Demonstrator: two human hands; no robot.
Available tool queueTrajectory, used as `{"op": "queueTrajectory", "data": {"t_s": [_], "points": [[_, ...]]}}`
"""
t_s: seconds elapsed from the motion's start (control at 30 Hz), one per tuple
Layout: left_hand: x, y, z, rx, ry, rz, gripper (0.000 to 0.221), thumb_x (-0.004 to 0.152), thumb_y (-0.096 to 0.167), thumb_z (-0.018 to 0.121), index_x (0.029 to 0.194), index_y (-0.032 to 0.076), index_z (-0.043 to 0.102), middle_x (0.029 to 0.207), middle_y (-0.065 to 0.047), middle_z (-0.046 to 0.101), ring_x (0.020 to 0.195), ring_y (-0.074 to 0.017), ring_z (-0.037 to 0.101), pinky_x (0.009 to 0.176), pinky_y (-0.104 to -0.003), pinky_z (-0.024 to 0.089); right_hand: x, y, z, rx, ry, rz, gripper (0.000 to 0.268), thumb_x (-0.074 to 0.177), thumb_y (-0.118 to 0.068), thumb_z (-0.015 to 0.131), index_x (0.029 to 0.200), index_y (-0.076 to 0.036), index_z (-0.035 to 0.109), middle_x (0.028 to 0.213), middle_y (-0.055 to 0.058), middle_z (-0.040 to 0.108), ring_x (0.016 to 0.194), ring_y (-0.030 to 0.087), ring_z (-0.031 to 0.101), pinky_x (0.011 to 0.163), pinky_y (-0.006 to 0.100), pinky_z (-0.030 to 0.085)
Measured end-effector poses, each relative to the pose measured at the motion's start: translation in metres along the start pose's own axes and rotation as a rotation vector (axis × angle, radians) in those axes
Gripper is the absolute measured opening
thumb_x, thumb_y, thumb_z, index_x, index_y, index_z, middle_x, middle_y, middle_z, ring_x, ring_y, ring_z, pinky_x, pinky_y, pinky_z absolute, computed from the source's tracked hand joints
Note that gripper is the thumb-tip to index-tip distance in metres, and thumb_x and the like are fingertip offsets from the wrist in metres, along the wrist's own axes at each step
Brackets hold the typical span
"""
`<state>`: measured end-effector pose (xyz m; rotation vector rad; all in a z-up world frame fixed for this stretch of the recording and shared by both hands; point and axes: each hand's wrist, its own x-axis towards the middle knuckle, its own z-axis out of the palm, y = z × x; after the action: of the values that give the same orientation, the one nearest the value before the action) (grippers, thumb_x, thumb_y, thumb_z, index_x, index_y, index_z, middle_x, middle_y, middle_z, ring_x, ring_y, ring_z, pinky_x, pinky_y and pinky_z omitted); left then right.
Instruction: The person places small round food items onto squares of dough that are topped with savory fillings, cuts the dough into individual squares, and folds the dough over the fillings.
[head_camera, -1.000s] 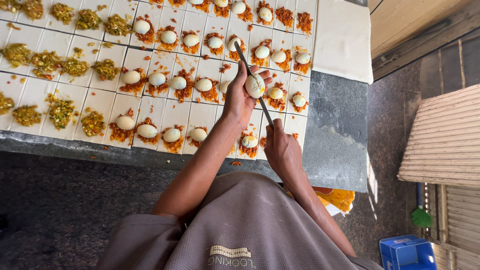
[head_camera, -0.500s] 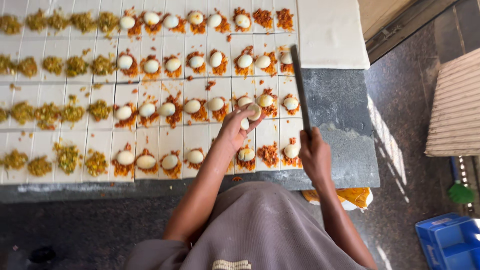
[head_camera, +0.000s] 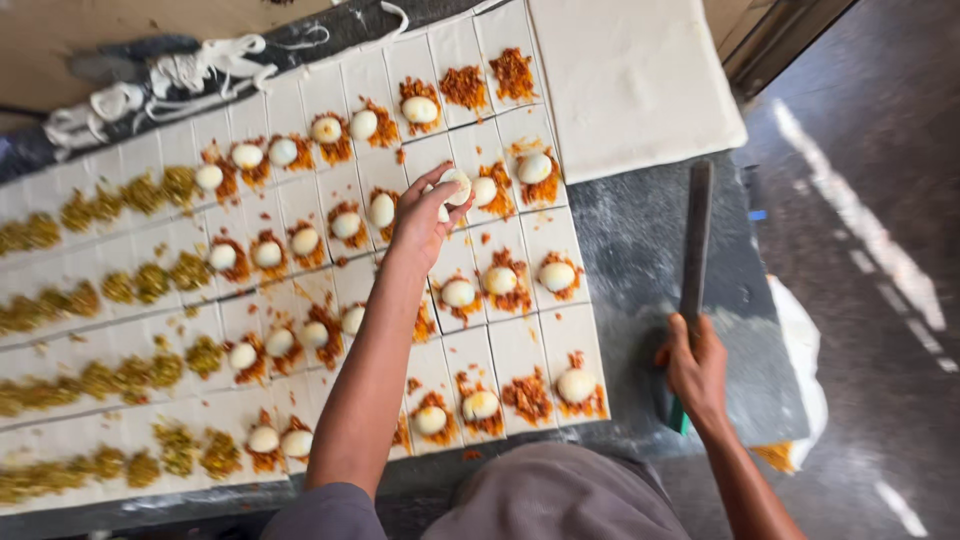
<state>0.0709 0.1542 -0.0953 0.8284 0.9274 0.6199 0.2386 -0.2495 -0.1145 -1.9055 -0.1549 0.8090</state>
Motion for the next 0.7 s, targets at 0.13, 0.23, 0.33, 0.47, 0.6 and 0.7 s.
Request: {"op": "queueTrajectory", "data": {"t_s": [0.13,0.23,0.33,0.47,0.6,0.7], "points": [[0.069,0.027,0.014,0.215,0.045,0.051,0.04,0.089,-0.001,0.071,0.128,0.002,0.063,0.117,-0.014,0.065,0.1,-0.029,0.068,0.08,-0.042,0.064,0.004,-0.01,-0.002,-0.047,-0.029,0.02,0.032,0.107,-0.031,0.057,0.093,-0.002,0.055,0.06,0.006,0.061,0.044,0.009,0.047,0.038,0.029,0.035],[0.114,0.057,0.031,0.661,0.12,0.179,0.036,0.088,-0.001,0.068,0.123,0.005,0.065,0.125,-0.009,0.066,0.11,-0.0249,0.072,0.086,-0.036,0.065,0.002,-0.015,0.0,-0.054,-0.01,0.097,0.029,0.105,-0.03,0.057,0.093,-0.004,0.056,0.06,0.006,0.061,0.044,0.009,0.047,0.038,0.03,0.035],[0.142,0.076,0.045,1.247,0.081,0.597,0.03,0.088,-0.004,0.072,0.117,0.002,0.071,0.115,-0.014,0.076,0.108,-0.0273,0.073,0.095,-0.039,0.057,0.006,-0.013,0.003,-0.087,0.005,0.117,0.03,0.106,-0.029,0.058,0.093,-0.003,0.057,0.06,0.006,0.062,0.049,0.01,0.05,0.042,0.031,0.038],[0.156,0.078,0.062,1.57,-0.028,0.709,0.031,0.089,-0.004,0.071,0.12,0.0,0.071,0.115,-0.018,0.074,0.107,-0.0333,0.071,0.092,-0.042,0.057,0.007,-0.008,0.003,-0.169,0.026,0.095,0.027,0.105,-0.028,0.06,0.096,-0.003,0.06,0.061,0.006,0.065,0.054,0.011,0.058,0.048,0.031,0.044],[0.149,0.078,0.076,1.629,-0.243,0.714,0.03,0.087,-0.003,0.076,0.116,0.001,0.072,0.116,-0.019,0.074,0.107,-0.0351,0.071,0.092,-0.042,0.057,0.009,-0.008,0.004,-0.198,0.029,0.126,0.028,0.103,-0.03,0.06,0.098,-0.002,0.062,0.061,0.008,0.066,0.053,0.013,0.061,0.048,0.032,0.046],[0.156,0.081,0.091,1.637,-0.22,0.674,0.025,0.091,0.0,0.076,0.116,0.004,0.072,0.117,-0.016,0.074,0.11,-0.0321,0.07,0.095,-0.043,0.057,0.012,-0.007,0.002,-0.266,-0.05,0.256,0.029,0.104,-0.033,0.056,0.102,-0.004,0.064,0.06,0.01,0.069,0.046,0.018,0.061,0.041,0.039,0.044]]}}
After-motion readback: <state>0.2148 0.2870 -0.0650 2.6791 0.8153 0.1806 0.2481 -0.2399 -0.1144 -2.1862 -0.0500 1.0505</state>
